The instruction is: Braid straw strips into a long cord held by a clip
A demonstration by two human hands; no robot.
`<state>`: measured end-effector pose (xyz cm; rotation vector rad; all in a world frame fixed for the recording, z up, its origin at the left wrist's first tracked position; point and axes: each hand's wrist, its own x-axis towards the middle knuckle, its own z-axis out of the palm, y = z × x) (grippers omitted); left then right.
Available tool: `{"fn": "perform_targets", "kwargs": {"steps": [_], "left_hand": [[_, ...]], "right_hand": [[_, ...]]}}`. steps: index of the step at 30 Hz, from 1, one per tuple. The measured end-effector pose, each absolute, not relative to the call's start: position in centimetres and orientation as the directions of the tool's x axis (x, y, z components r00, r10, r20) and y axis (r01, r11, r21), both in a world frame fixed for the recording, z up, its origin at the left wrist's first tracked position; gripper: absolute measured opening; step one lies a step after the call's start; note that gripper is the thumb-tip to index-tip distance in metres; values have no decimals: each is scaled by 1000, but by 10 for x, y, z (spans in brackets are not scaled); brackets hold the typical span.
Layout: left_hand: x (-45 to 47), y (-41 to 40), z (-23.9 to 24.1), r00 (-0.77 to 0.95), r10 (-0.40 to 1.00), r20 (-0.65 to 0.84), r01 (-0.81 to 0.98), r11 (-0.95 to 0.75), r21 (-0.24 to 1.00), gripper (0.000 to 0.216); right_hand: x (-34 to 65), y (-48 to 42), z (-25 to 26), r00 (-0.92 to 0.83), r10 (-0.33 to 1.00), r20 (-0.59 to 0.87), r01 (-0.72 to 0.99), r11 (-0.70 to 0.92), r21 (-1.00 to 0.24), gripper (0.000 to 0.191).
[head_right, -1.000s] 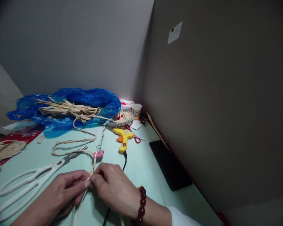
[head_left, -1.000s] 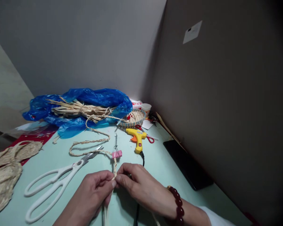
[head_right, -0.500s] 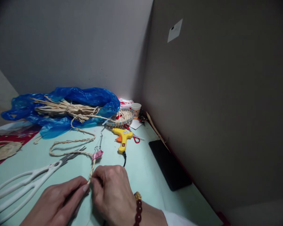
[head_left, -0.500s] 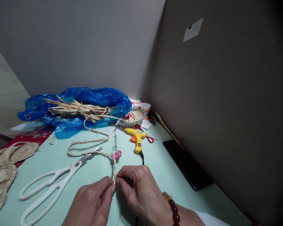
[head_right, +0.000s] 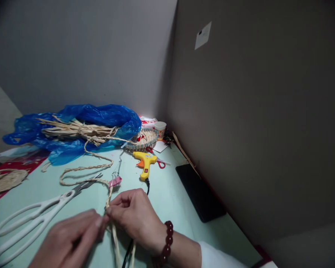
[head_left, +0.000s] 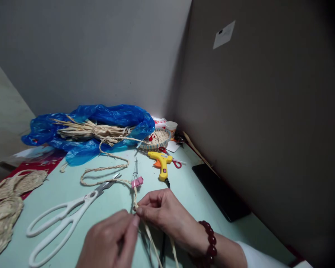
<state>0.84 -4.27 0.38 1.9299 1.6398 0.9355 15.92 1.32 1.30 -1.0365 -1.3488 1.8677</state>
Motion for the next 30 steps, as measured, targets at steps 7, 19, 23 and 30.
{"fn": "perform_targets", "kwargs": {"steps": [7,19,23,30], "left_hand": [[-5,-16,-3,199,913,-355,16,359,933,30],[-4,-16,-12,238,891,-386,68,381,922,42],[-2,-16,-5,216,889,-405,77,397,914,42],[-1,-18,-4,170,885,-433,123,417,900,38]], "right_hand": [[162,10,20,-563,786,-256,-45,-338,-940,7],[172,6,18,-545,837,-52,338,163,-927,11],[174,7,23,-569,822,-11,409,271,-871,8],[172,-4,28,-530,836,143,658,512,-552,15]]}}
